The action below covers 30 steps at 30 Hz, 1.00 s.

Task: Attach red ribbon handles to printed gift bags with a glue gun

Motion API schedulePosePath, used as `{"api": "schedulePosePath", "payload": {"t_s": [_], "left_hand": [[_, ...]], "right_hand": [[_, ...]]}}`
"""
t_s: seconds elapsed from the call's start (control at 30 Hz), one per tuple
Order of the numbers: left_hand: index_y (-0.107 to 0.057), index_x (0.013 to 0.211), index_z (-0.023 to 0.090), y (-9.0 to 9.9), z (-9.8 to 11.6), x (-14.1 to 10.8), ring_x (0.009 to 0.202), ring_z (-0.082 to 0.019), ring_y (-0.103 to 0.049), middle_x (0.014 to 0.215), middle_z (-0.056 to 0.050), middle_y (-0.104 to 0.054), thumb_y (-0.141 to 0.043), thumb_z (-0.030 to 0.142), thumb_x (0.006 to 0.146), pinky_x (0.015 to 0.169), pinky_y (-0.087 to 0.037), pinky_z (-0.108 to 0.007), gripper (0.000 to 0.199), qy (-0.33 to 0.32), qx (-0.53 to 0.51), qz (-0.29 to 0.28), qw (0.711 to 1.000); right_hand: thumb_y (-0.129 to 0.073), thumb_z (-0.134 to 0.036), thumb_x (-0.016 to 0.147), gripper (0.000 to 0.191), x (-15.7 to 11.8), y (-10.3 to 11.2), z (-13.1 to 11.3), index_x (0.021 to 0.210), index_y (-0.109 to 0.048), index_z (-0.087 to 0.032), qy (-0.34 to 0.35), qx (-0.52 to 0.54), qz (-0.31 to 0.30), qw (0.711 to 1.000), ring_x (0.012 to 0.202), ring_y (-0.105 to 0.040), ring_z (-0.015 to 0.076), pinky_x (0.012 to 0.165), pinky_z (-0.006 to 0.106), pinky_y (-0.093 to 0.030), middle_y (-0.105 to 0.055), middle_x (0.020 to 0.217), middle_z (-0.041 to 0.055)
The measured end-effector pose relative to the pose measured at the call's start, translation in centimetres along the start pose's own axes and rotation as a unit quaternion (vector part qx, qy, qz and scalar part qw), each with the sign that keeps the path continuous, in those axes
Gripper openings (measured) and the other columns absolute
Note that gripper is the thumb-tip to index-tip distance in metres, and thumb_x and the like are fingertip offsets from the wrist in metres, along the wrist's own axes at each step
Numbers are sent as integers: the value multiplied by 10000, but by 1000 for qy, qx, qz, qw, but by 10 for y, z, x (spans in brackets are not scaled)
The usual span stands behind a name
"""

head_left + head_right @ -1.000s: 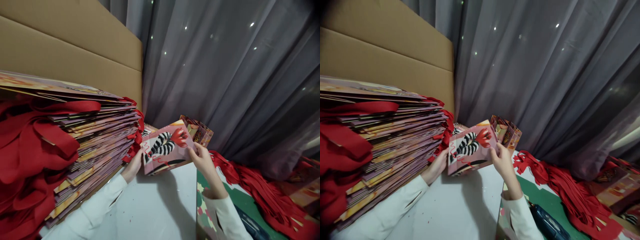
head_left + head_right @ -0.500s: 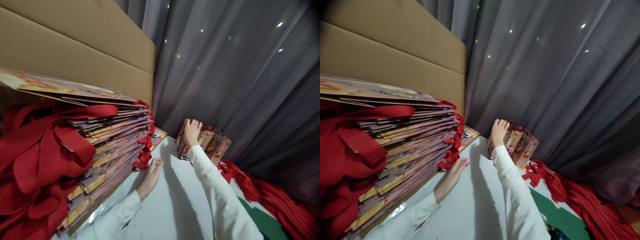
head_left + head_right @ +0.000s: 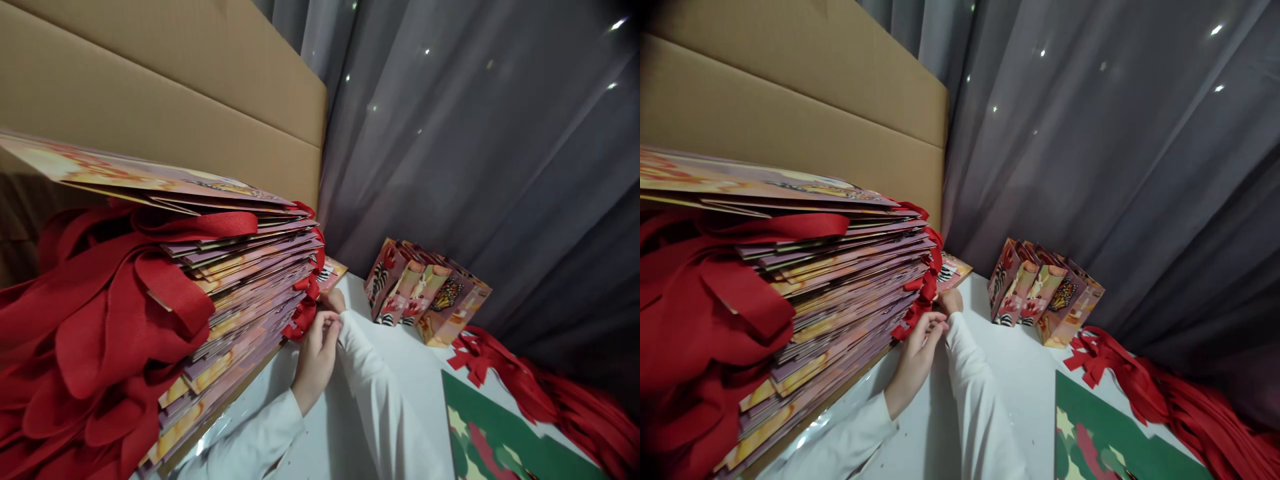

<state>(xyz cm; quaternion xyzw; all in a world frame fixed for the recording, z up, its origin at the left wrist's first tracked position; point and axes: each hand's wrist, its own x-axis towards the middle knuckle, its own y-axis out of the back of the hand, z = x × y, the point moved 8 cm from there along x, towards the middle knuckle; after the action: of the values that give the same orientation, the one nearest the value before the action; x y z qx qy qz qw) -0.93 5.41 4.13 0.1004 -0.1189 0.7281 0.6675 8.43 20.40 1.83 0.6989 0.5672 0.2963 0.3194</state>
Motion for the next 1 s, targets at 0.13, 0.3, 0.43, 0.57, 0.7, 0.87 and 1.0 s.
{"api": "schedulePosePath", "payload": {"t_s": [0.13,0.3,0.43,0.57,0.7,0.87,1.0], "left_hand": [[-548,956,213,2,-6,2,937,-216,-625,953,-68,-643,-489,403,847,877,-474,-371,227,-14,25,11,1000],[-485,1216,207,7,-3,4,1207,-256,-526,1270,-131,-562,-526,308,838,1045,-396,-454,393,-84,102,41,990],[-256,1457,167,10,12,1,1446,-323,-235,1534,-197,-262,-612,425,826,1160,-243,-521,769,-154,185,77,968],[-132,1490,122,7,15,-2,1444,-407,-186,1525,-263,-209,-734,512,697,1138,-202,-601,1070,-164,233,89,955],[-237,1413,186,-11,4,-4,1202,-306,-545,1318,-183,-494,-691,466,725,1011,-425,-491,870,-123,134,-26,983],[-337,1300,186,-2,-6,-7,1000,-271,-618,1123,-117,-566,-721,429,627,886,-498,-440,811,-54,113,48,991],[-368,1236,181,5,-10,-6,1017,-294,-601,1117,-120,-562,-723,474,596,897,-493,-467,789,-31,109,86,990]], "right_hand": [[-541,-312,944,202,-5,56,17,966,-631,-132,-44,46,101,993,795,-636,156,736,318,-514,-672,920,53],[-446,-279,929,244,-62,148,13,1018,-622,-136,60,100,247,962,879,-642,180,791,271,-466,-700,971,86],[-533,-379,891,235,-148,217,4,911,-659,-182,208,152,364,895,819,-636,188,744,284,-473,-699,892,51],[-589,-395,870,223,-200,249,7,872,-685,-193,261,200,340,881,761,-637,189,694,287,-481,-703,843,47],[-608,-437,851,280,-200,242,37,955,-635,-178,213,268,287,895,703,-625,188,640,290,-480,-675,785,42],[-526,-391,887,515,-197,205,73,1333,-457,-144,181,126,362,906,1089,-559,262,902,406,-463,-564,1197,156],[-445,-296,914,491,-203,178,77,1377,-387,-143,213,78,378,898,1224,-465,262,989,420,-419,-452,1275,172]]}}
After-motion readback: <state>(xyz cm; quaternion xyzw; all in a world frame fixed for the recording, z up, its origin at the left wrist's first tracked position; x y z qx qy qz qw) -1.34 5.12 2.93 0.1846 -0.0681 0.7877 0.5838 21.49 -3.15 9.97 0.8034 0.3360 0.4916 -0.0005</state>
